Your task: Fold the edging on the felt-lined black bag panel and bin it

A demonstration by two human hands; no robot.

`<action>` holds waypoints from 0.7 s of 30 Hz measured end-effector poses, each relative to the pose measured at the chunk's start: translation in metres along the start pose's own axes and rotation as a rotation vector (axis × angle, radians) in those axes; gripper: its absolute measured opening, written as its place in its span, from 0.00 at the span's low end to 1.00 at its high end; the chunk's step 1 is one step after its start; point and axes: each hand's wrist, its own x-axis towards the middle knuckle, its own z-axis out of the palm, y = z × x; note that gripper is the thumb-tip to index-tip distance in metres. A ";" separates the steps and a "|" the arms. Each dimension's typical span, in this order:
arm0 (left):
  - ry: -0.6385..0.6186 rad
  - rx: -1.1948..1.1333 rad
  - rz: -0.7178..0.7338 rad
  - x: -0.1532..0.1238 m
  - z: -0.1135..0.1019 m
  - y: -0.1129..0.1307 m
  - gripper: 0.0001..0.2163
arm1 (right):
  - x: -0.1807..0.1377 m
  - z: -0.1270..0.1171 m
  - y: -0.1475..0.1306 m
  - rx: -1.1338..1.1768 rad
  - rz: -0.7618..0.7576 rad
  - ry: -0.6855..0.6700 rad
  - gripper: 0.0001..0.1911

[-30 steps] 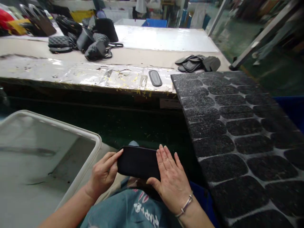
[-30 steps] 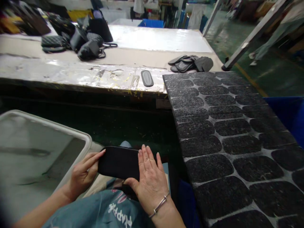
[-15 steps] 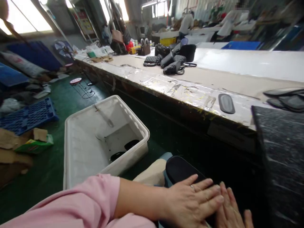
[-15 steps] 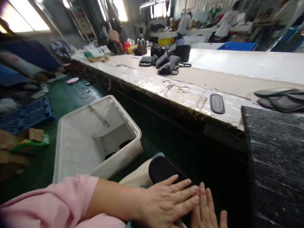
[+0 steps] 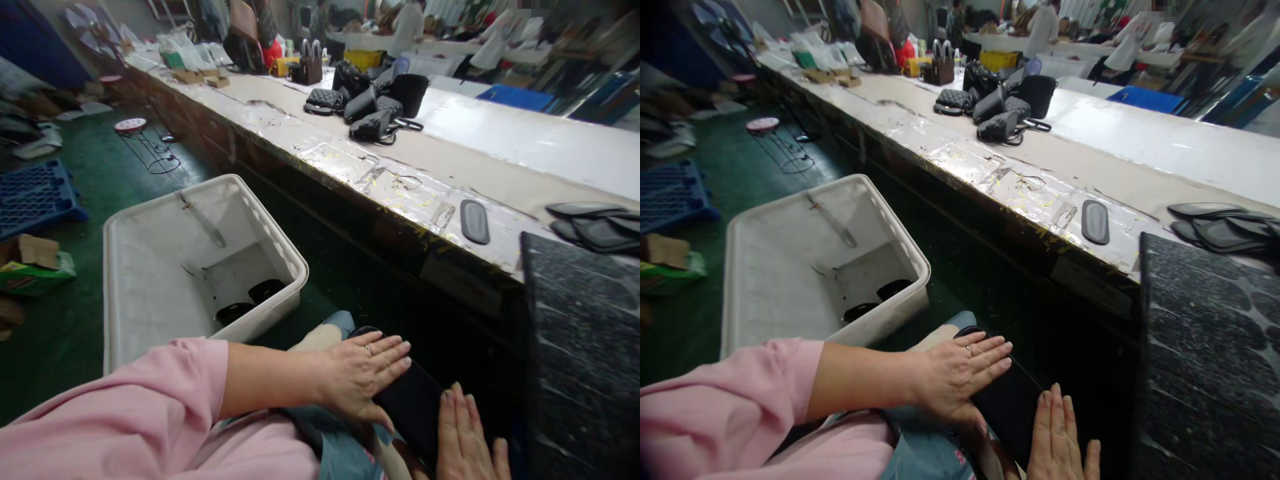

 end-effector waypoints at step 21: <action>0.540 -1.400 -0.680 -0.023 0.016 -0.037 0.29 | -0.005 -0.022 0.003 0.197 0.069 -0.235 0.43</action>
